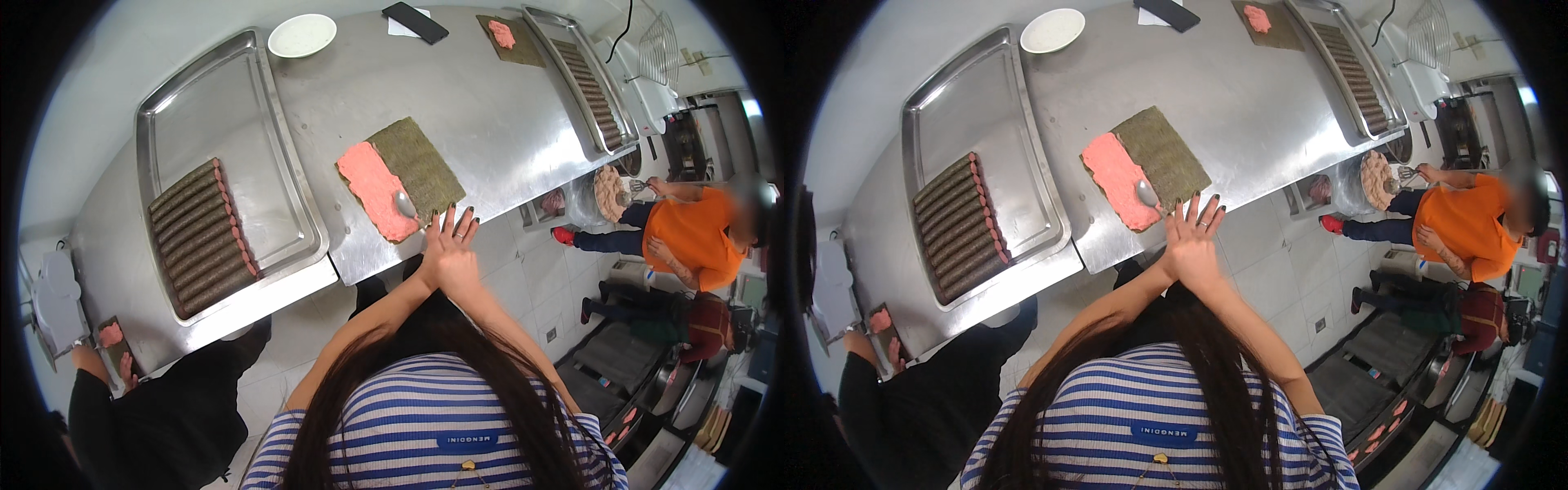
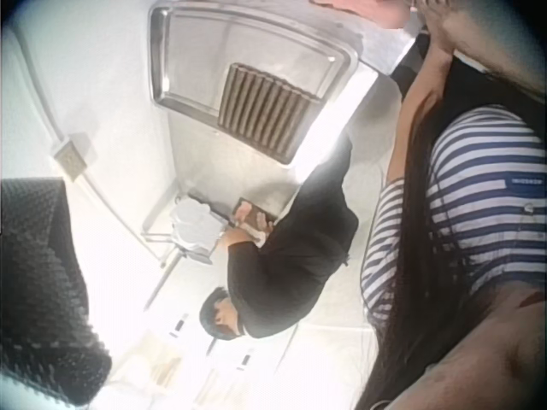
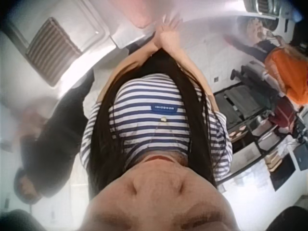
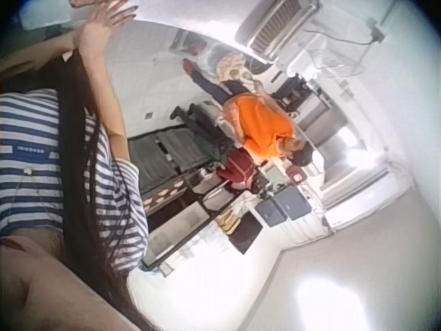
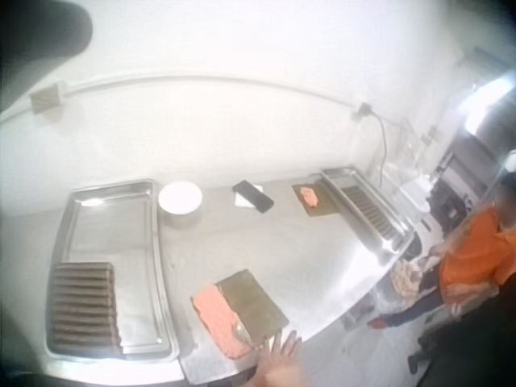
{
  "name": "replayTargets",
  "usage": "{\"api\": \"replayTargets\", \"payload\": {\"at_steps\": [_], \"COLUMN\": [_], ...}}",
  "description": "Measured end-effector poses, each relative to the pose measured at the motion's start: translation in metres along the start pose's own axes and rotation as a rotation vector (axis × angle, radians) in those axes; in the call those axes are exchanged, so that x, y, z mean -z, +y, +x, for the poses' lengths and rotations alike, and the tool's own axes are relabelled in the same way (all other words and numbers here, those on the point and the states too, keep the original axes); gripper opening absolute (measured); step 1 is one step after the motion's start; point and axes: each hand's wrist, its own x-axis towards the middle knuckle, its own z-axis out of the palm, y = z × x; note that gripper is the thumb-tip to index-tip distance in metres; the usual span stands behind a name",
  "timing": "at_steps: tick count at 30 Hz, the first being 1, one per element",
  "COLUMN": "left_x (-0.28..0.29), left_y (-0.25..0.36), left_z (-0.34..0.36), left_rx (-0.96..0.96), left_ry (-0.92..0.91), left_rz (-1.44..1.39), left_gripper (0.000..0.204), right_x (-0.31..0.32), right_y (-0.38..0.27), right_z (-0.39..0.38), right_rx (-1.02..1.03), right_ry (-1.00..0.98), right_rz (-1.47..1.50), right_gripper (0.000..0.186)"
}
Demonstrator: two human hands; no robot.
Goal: The person spreads a pink filling onto a sheet of nori using a spoon, then rolls the nori into a cylindrical sushi roll. The finished roll is placed on a metal tray with other completed rolls. The person repeats the process with another sheet of nori.
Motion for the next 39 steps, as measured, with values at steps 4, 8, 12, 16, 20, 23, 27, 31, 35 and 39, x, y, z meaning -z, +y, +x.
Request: {"api": "replayTargets", "payload": {"at_steps": [4, 8, 12, 16, 20, 23, 27, 31, 35, 39], "left_x": [-0.003, -0.004, -0.009, -0.007, -0.005, -0.002, 0.001, 0.002, 0.002, 0.001], "left_y": [0.0, 0.001, 0.004, 0.001, -0.003, -0.004, -0.005, -0.007, -0.006, -0.004], "left_z": [-0.003, -0.001, 0.001, -0.003, -0.004, -0.003, -0.002, -0.004, -0.004, -0.004], "left_rx": [0.015, 0.031, 0.035, 0.022, 0.021, -0.009, -0.036, -0.031, -0.015, -0.024], "left_ry": [0.02, 0.073, 0.044, 0.017, -0.005, -0.02, -0.031, -0.026, -0.016, -0.009], "left_rz": [-0.043, -0.071, -0.093, -0.1, -0.109, -0.116, -0.124, -0.114, -0.106, -0.095], "left_gripper": [0.059, 0.057, 0.057, 0.057, 0.058, 0.058, 0.059, 0.06, 0.06, 0.061], "right_x": [-0.006, -0.028, -0.027, -0.028, -0.028, -0.036, -0.039, -0.024, -0.032, -0.032], "right_y": [-0.006, -0.002, 0.001, -0.022, -0.021, -0.007, -0.016, -0.025, -0.007, -0.016], "right_z": [-0.011, -0.008, 0.014, 0.003, 0.003, 0.012, 0.016, 0.015, 0.024, 0.016], "right_rx": [0.028, -0.203, -0.386, -0.117, -0.128, -0.348, -0.21, -0.148, -0.334, -0.097], "right_ry": [-0.023, -0.163, -0.457, -0.066, -0.078, -0.259, -0.277, -0.123, -0.342, -0.226], "right_rz": [0.184, 0.407, 0.555, 0.055, 0.285, 0.55, 0.303, 0.154, 0.454, 0.141], "right_gripper": [0.035, 0.034, 0.031, 0.033, 0.032, 0.032, 0.032, 0.034, 0.036, 0.036]}}
